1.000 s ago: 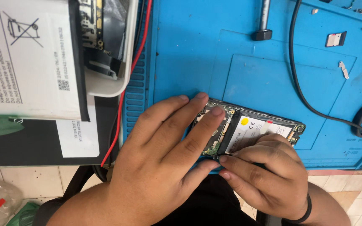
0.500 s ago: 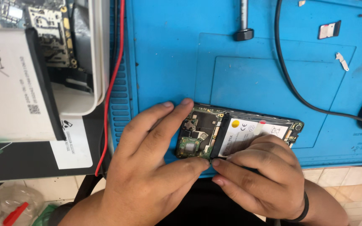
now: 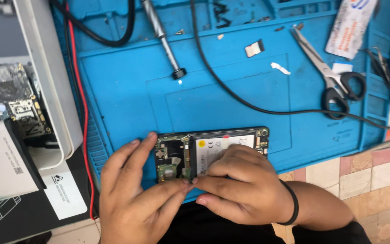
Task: The person works on a disassembled Tecno smartphone at a repair bench, pressing the frame and screen assembly together by hand, handling the battery and internal components, and powering the phone on to check the boot screen. They then reopen the phone and continue working on the internals with a small tool.
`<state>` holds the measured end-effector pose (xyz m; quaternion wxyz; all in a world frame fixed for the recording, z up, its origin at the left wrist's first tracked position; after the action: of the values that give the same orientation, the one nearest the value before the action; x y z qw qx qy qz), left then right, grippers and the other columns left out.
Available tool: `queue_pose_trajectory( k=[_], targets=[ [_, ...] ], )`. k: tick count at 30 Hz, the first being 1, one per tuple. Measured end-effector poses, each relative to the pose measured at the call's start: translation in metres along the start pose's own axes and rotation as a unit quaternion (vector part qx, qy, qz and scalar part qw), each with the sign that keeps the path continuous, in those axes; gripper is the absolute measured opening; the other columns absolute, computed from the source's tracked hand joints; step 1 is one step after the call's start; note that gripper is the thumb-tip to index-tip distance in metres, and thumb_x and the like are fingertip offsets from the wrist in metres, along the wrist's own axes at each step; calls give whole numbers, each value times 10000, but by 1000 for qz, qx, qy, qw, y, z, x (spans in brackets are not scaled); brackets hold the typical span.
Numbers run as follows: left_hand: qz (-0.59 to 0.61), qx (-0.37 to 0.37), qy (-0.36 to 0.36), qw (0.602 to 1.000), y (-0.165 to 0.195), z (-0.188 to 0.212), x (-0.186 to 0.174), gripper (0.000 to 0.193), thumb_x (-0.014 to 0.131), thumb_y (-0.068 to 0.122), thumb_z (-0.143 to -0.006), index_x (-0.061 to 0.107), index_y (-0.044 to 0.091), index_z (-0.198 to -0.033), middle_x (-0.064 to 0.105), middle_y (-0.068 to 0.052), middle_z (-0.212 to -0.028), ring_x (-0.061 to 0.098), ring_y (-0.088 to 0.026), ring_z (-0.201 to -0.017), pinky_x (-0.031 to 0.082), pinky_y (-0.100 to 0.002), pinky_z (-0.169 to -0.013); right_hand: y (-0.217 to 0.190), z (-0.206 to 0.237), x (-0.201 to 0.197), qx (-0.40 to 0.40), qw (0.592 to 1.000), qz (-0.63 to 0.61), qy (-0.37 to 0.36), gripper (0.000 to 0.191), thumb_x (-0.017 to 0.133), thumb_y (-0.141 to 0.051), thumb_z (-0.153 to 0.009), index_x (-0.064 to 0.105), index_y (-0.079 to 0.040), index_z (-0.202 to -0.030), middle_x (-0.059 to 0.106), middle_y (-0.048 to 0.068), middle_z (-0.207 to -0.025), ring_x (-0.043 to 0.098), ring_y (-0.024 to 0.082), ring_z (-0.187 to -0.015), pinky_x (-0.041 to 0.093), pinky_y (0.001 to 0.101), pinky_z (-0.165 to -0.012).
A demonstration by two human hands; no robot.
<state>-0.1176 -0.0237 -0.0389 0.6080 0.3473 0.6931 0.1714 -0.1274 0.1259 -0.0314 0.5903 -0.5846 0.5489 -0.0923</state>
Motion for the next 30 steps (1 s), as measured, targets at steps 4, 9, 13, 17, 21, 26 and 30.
queue_pose_trajectory(
  k=[4, 9, 13, 17, 21, 26, 30],
  targets=[
    [-24, 2, -10, 1000, 0, 1, 4, 245, 905, 266, -639, 800, 183, -844, 603, -204, -1379, 532, -405, -1266, 442, -470, -1057, 6, 8, -15, 10, 996, -81, 18, 192, 825, -141, -910, 751, -70, -1073, 666, 44, -976, 679, 209, -844, 542, 334, -751],
    [-37, 16, -4, 999, 5, -2, 6, 269, 883, 288, -649, 788, 181, -877, 587, -207, -1379, 502, -398, -1284, 416, -473, -1082, 23, 37, -73, 112, 989, -33, 93, 166, 779, -104, -867, 747, -66, -1025, 716, 76, -962, 707, 179, -803, 552, 287, -697],
    [-46, 2, -12, 999, 4, -2, 9, 267, 906, 272, -613, 811, 186, -847, 597, -210, -1384, 504, -401, -1296, 423, -478, -1083, 30, 61, -144, 168, 925, 278, 197, 149, 778, -24, -950, 712, -24, -1084, 718, 88, -1032, 684, 218, -868, 514, 316, -777],
    [-49, 1, -1, 999, 6, 0, 9, 249, 910, 256, -601, 811, 189, -819, 602, -202, -1386, 509, -396, -1294, 426, -469, -1076, 48, 65, -188, 149, 852, 463, 196, 208, 750, 58, -971, 726, 8, -1171, 672, 136, -1053, 660, 250, -924, 521, 334, -822],
    [-47, 4, 6, 999, 7, 1, 8, 231, 908, 257, -604, 811, 190, -803, 606, -192, -1386, 514, -377, -1289, 427, -456, -1069, 69, 60, -207, 158, 851, 470, 175, 226, 788, 43, -920, 736, 9, -1137, 649, 153, -973, 662, 268, -879, 522, 366, -776],
    [-49, 4, 13, 999, 9, 2, 7, 203, 901, 260, -619, 814, 195, -791, 607, -177, -1380, 504, -367, -1293, 418, -453, -1065, 73, 27, -202, 108, 887, 427, 139, 164, 783, 11, -933, 752, -21, -1090, 654, 139, -966, 668, 291, -862, 531, 389, -756],
    [-45, 9, 20, 999, 12, 2, 5, 215, 899, 258, -639, 811, 187, -822, 606, -169, -1386, 501, -366, -1301, 422, -453, -1066, 77, -8, -181, 20, 893, 437, 107, 171, 757, 3, -922, 749, -35, -1088, 679, 126, -988, 670, 328, -938, 542, 416, -804]
  ],
)
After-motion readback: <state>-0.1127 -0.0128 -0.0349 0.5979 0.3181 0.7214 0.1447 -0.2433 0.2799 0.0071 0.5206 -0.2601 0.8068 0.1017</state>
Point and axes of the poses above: each hand's wrist, its own z-axis away from the middle knuckle, its own x-axis out of the palm, y = z × x, the point moved 10 cm from there along -z, towards the middle knuckle
